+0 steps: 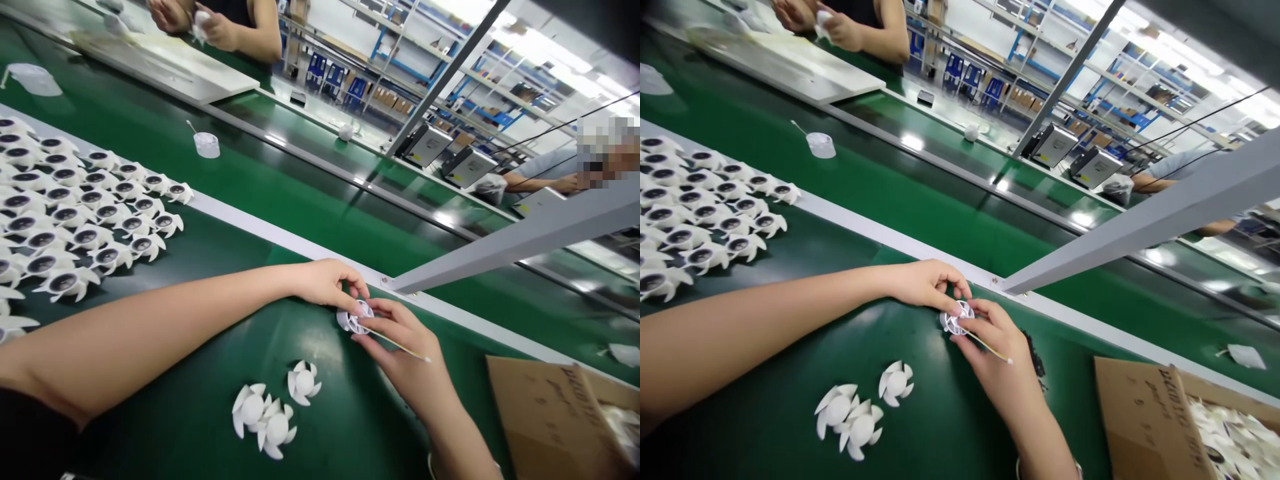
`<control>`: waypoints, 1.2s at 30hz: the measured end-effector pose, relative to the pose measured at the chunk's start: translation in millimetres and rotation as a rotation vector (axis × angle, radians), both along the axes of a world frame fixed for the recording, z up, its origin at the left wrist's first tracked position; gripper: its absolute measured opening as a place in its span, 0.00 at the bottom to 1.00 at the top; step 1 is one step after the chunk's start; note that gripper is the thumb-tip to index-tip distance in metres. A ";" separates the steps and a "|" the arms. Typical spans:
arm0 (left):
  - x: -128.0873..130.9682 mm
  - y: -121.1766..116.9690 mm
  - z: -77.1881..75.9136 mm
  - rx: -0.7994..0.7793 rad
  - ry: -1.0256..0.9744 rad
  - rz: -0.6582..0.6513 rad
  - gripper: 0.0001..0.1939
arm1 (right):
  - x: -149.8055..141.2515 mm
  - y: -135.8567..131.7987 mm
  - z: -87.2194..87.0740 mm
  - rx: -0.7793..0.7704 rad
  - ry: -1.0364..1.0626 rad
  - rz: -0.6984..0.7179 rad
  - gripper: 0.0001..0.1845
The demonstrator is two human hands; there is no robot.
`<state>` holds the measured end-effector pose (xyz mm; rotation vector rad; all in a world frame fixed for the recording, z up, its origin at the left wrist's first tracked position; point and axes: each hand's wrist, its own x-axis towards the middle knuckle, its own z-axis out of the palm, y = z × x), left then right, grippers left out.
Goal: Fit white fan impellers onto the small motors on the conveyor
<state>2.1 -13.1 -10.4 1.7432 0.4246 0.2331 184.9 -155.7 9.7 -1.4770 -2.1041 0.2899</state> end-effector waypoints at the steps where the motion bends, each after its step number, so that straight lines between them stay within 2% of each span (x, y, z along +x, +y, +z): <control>1: 0.6 0.9 1.2 0.007 0.017 -0.015 0.23 | -0.8 -1.2 -1.6 0.002 -0.010 -0.013 0.08; 9: 5.0 0.3 -0.6 0.120 0.043 -0.032 0.16 | -5.2 -7.4 -2.0 -0.020 -0.028 -0.100 0.07; 12: -3.4 5.1 2.7 0.082 0.006 0.015 0.15 | -0.8 -4.1 -2.3 -0.095 0.002 0.045 0.05; 14: -12.0 9.4 11.4 0.037 0.029 0.006 0.17 | 5.0 0.9 -3.9 -0.076 -0.018 0.101 0.07; 16: -19.9 8.9 24.8 0.080 0.120 -0.085 0.20 | 15.2 6.2 -4.7 0.037 -0.084 -0.048 0.14; 18: -24.3 -0.5 39.2 0.210 0.226 -0.200 0.16 | 30.6 8.3 -2.0 0.150 -0.149 -0.339 0.23; 19: -24.8 -8.6 45.2 0.269 0.264 -0.247 0.13 | 39.6 7.5 0.9 0.153 -0.171 -0.462 0.23; 21: -22.8 -28.6 52.6 0.351 0.300 -0.298 0.16 | 57.3 2.2 8.6 0.029 -0.189 -0.549 0.18; 23: -18.3 -47.3 53.5 0.405 0.312 -0.314 0.21 | 70.1 -6.1 15.8 -0.222 -0.198 -0.450 0.12; 26: -11.8 -59.0 48.0 0.453 0.328 -0.364 0.16 | 75.1 -18.0 20.7 -0.533 -0.226 -0.278 0.11; 29: -8.7 -50.2 42.2 0.480 0.286 -0.414 0.10 | 68.0 -24.7 20.8 -0.625 -0.261 -0.235 0.11; 33: -4.8 -35.3 33.8 0.554 0.137 -0.361 0.08 | 56.5 -27.4 21.5 -0.698 -0.290 -0.189 0.12; 36: 1.3 -37.6 24.1 0.640 0.029 -0.328 0.06 | 51.5 -30.3 20.8 -0.680 -0.344 -0.175 0.13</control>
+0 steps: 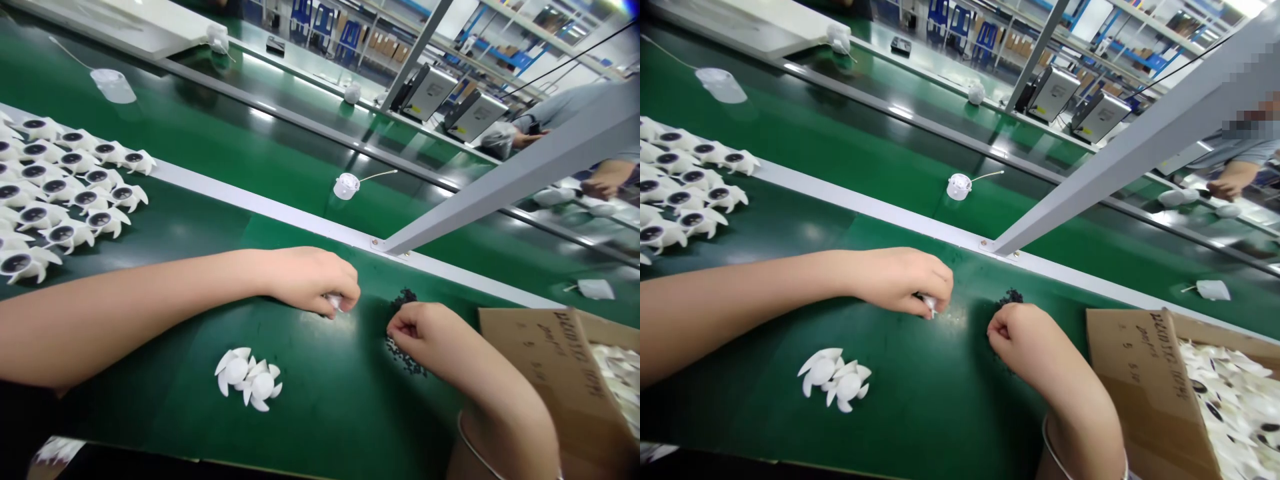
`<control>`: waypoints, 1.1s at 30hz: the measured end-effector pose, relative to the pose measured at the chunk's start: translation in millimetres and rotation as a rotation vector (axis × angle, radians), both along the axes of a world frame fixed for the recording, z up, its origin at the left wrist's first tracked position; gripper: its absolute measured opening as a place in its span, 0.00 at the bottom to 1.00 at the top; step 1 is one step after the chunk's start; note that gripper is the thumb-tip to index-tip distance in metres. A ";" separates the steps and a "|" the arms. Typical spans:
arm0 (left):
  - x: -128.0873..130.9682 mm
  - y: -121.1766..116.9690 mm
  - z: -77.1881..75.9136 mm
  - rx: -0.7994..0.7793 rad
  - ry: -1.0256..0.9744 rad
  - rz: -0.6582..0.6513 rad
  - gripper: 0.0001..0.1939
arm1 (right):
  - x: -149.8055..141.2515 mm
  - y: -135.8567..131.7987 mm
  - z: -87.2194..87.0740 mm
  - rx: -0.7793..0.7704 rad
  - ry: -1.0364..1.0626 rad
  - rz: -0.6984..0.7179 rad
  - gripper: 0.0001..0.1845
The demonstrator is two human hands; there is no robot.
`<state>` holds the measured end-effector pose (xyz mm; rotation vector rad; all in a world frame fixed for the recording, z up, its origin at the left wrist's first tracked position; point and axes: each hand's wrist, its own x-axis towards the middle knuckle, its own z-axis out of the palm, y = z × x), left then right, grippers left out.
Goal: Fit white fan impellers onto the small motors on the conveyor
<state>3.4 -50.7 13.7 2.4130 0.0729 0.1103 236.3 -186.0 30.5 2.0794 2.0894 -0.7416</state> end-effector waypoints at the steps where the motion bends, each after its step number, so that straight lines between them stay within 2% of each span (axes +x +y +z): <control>1: 2.3 -3.1 -3.4 0.050 -0.040 -0.004 0.07 | -1.6 -1.5 -1.1 0.024 -0.025 0.015 0.13; 5: 9.1 -16.4 -13.0 0.270 -0.108 0.050 0.11 | -12.5 -7.4 -7.5 0.160 -0.202 0.041 0.13; 7: 9.5 -18.6 -14.4 0.283 -0.091 0.064 0.09 | -22.3 -8.6 -9.0 0.182 -0.329 0.013 0.13; 12: 5.6 -10.1 -15.8 0.233 -0.164 -0.060 0.03 | -50.6 -7.6 -3.5 0.078 -0.560 -0.111 0.12; 17: 2.5 3.6 -23.4 0.188 -0.309 0.067 0.17 | -66.0 -7.8 3.4 0.005 -0.591 -0.156 0.14; 22: -1.1 14.1 -27.6 0.111 -0.211 0.118 0.27 | -68.9 -7.7 1.1 -0.007 -0.578 -0.196 0.14; 24: -1.5 15.8 -27.3 0.080 -0.167 0.110 0.29 | -63.7 -6.3 -1.0 0.000 -0.554 -0.205 0.12; 26: -0.9 16.5 -26.7 0.059 -0.140 0.104 0.25 | -55.9 -3.6 -2.3 0.045 -0.474 -0.166 0.10; 31: 2.3 15.9 -25.3 0.019 -0.098 0.113 0.22 | -49.8 8.2 -5.7 0.322 0.054 0.016 0.07; 33: 3.0 15.5 -24.4 0.014 -0.083 0.123 0.20 | -55.0 12.7 -10.0 0.381 0.163 0.043 0.07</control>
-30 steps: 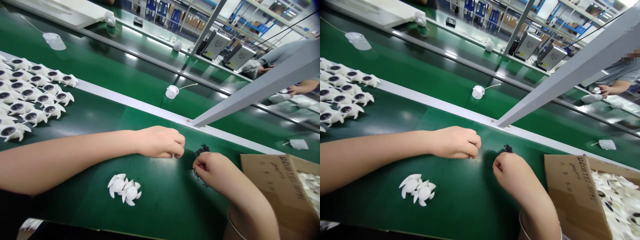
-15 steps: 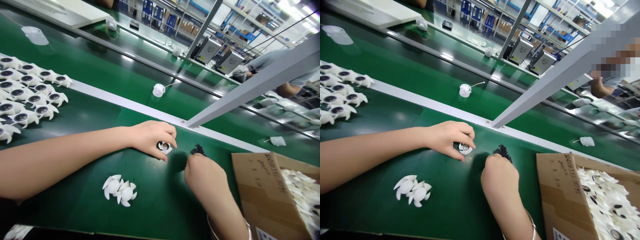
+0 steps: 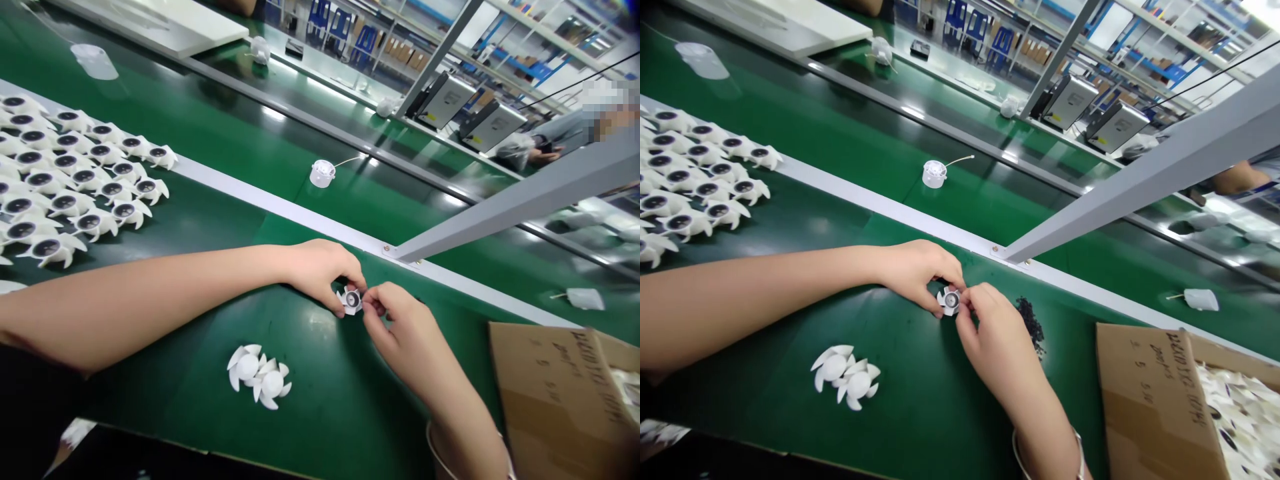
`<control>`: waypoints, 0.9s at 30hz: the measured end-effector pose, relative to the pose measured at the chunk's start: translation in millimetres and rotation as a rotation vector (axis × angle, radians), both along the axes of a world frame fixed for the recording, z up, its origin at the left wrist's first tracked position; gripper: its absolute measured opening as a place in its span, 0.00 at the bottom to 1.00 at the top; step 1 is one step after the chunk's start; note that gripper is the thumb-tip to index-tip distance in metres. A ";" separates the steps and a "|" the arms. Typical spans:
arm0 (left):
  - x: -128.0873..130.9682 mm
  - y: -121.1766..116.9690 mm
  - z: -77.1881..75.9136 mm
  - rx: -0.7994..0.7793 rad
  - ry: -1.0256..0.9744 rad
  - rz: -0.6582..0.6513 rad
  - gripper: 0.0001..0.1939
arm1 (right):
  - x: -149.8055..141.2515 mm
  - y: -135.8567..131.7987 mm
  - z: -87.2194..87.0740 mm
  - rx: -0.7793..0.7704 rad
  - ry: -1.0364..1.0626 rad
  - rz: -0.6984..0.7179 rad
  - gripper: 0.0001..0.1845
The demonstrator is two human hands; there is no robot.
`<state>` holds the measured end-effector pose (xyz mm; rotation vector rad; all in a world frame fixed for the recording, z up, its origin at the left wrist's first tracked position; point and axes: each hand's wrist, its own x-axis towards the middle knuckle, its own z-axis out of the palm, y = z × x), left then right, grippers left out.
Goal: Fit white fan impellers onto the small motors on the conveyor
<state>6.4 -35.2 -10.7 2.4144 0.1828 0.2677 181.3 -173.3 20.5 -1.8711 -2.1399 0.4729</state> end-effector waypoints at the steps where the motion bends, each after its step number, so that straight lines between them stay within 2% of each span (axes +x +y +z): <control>1: 0.2 -0.2 0.4 -0.002 0.007 0.006 0.19 | -2.9 1.6 -2.6 0.013 0.006 0.008 0.07; 6: 0.2 -1.0 1.2 0.004 0.022 0.011 0.16 | -12.6 2.1 -11.9 0.110 -0.179 0.045 0.07; 11: 0.6 0.0 -0.2 0.027 0.001 0.006 0.14 | -20.7 -1.8 -10.4 0.261 -0.422 0.120 0.07; 17: 0.5 0.4 -0.5 0.017 0.003 0.012 0.15 | -32.7 -4.4 -7.9 0.365 -0.611 0.163 0.05; 20: 1.0 0.3 -1.1 0.003 -0.002 0.016 0.17 | -42.4 -11.0 -8.4 0.388 -0.695 0.179 0.08; 24: 1.7 0.5 -3.2 0.000 -0.013 0.020 0.20 | -52.5 -20.0 -8.1 0.399 -0.716 0.157 0.09; 27: 1.6 1.2 -4.1 -0.005 -0.004 0.045 0.21 | -35.0 -17.3 -0.4 0.302 -0.455 0.081 0.11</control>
